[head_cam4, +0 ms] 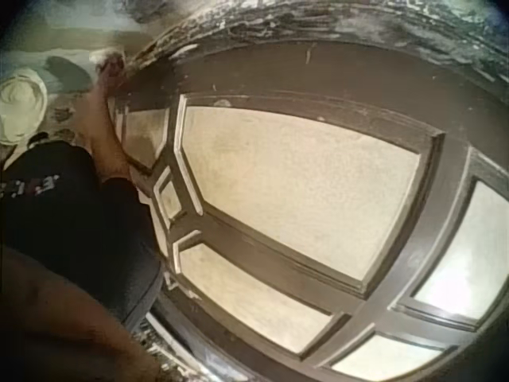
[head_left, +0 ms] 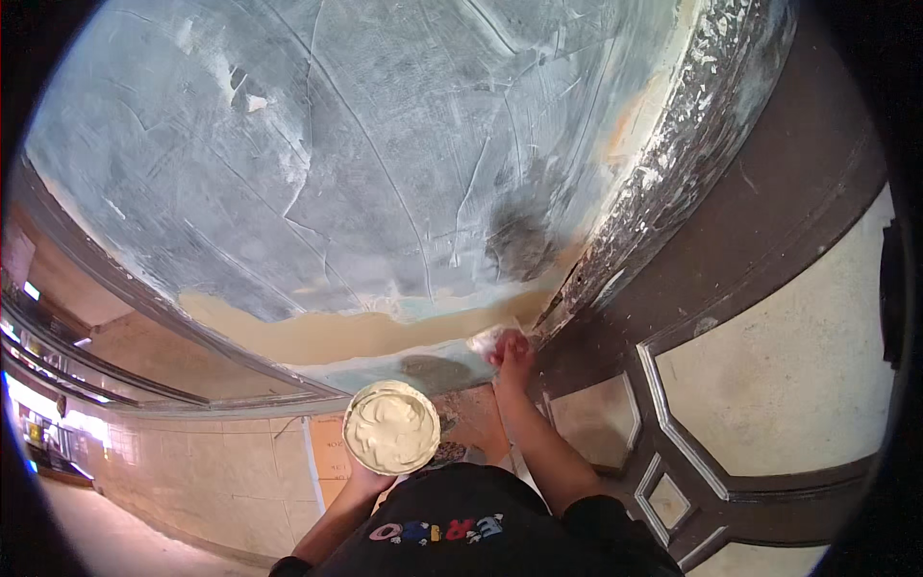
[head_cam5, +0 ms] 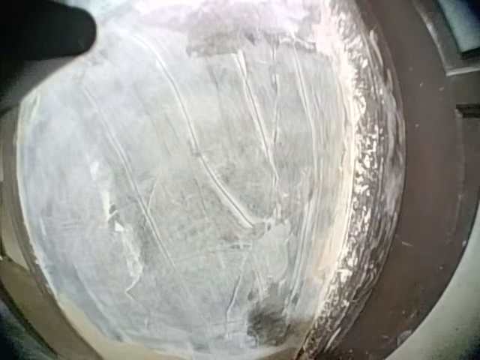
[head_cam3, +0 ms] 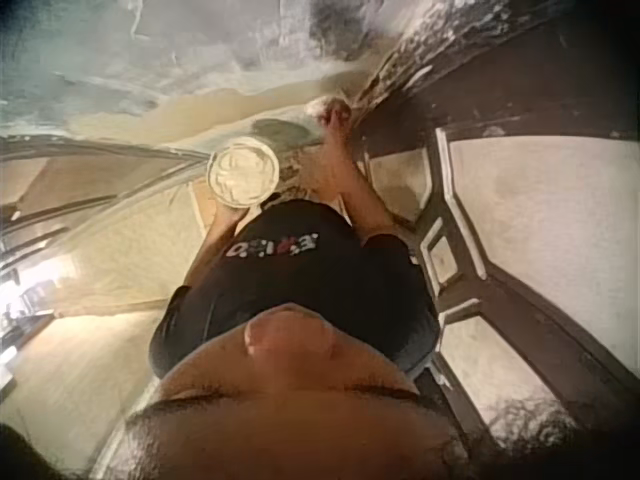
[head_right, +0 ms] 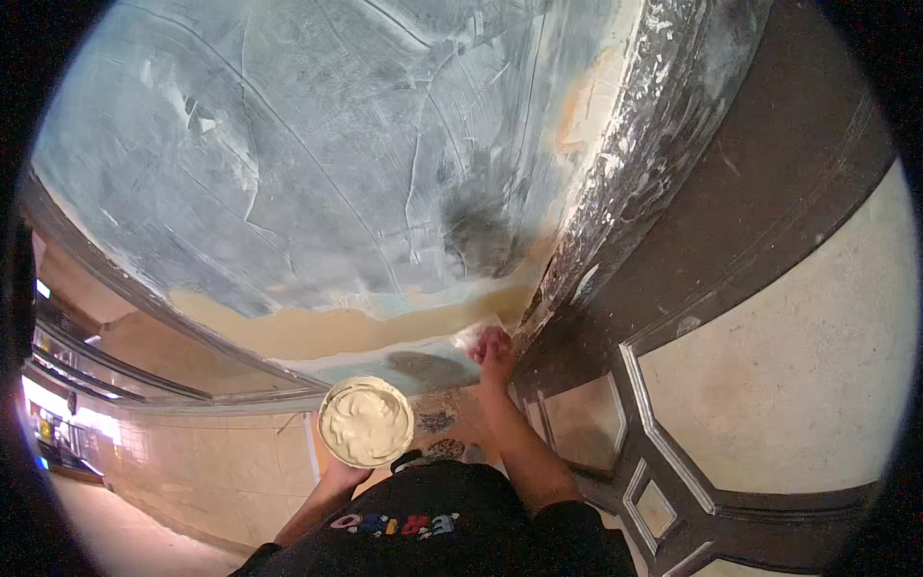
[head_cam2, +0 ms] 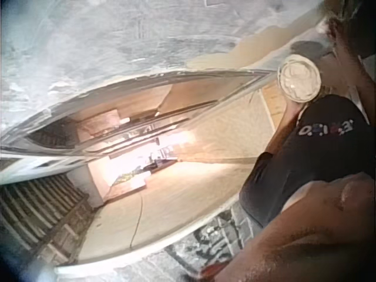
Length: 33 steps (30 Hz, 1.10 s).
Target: The person applies putty to a wall above a doorway using a putty knife, taking the putty from a bowl and spreading it onto the wall surface.
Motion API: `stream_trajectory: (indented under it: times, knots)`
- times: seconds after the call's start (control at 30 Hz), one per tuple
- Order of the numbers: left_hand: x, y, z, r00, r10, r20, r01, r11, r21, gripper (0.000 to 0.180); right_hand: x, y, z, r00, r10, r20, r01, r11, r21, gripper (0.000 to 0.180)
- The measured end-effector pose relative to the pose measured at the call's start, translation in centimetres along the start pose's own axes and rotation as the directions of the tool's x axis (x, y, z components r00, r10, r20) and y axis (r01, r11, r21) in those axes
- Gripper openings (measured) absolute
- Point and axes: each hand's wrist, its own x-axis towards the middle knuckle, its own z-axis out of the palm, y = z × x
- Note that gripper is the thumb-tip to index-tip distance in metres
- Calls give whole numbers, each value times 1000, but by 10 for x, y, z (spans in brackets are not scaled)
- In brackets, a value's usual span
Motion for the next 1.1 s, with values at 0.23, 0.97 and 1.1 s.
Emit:
stream_trajectory:
  times: [0.23, 0.97, 1.1]
  knots:
    - [-1, 20, 5, 996, -80, -29, 75, 987, -143, 78, -29, -2, -40, 892, 448, -64, -448, 894, 15, 32]
    - [-5, 41, 10, 839, -501, 211, 393, 289, -873, 73, 5, 35, -82, 857, 495, 141, -506, 861, 50, 44]
    - [-2, 53, 15, 851, -489, 190, 317, 191, -929, 70, -9, -8, -30, 883, 438, 171, -464, 870, 165, 40]
